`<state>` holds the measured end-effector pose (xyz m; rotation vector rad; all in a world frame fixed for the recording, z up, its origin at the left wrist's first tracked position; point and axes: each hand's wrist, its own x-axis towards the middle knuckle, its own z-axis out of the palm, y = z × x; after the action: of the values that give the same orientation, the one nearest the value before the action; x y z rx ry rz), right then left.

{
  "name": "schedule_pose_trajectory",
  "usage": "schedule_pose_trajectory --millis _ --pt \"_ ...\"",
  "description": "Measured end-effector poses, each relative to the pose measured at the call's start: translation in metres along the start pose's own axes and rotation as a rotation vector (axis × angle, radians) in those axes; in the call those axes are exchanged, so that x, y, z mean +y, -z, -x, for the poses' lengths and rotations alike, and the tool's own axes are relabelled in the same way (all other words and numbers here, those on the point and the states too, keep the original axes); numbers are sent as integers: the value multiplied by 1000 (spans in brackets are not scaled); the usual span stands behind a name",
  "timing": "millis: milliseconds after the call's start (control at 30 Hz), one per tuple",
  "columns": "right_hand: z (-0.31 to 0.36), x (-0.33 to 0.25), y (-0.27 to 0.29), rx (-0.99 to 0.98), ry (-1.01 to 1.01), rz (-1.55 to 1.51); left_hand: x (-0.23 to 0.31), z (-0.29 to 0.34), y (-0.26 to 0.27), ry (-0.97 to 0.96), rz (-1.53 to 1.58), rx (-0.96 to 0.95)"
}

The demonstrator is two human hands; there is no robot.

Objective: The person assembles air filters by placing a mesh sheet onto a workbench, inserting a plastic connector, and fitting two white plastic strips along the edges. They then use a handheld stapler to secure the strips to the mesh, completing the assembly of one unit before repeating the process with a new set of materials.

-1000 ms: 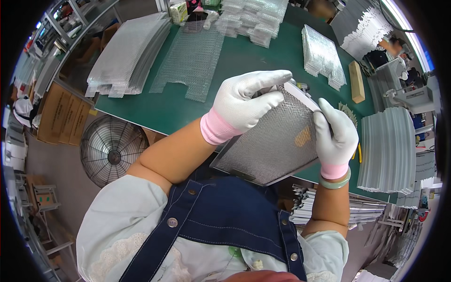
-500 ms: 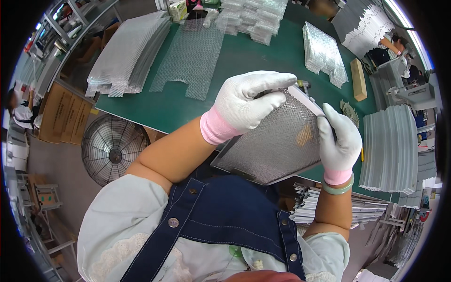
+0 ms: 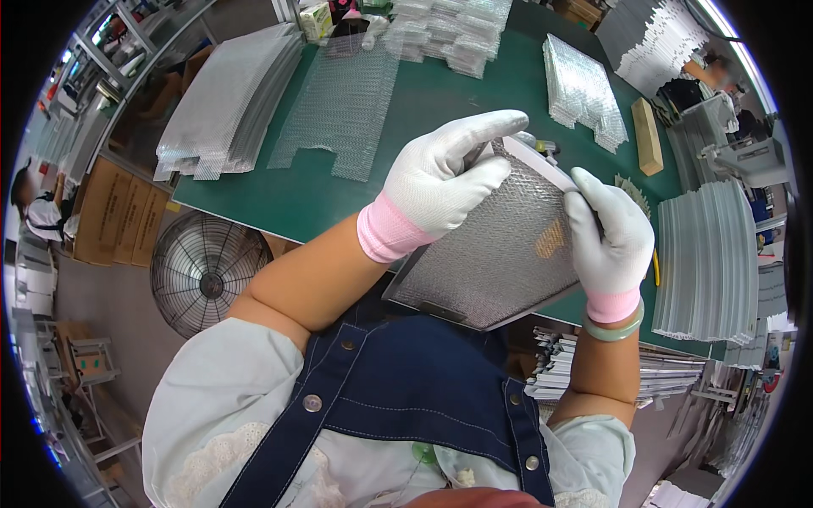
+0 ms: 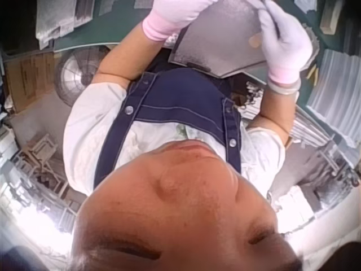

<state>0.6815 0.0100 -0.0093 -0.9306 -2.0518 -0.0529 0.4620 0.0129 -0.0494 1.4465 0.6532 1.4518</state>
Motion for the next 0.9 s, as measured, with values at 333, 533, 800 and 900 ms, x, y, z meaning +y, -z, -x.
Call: schedule_pose_trajectory --millis 333,533,800,900 --pt "14 18 -22 -42 152 252 -27 4 11 94 -8 -63" --pt "11 14 -21 -13 180 271 -29 14 8 -300 -647 66" --pt "11 -27 44 347 -270 -260 57 -17 -33 -595 -865 -9" --pt "4 -41 59 651 -282 -367 86 -50 -50 -868 -870 -155"
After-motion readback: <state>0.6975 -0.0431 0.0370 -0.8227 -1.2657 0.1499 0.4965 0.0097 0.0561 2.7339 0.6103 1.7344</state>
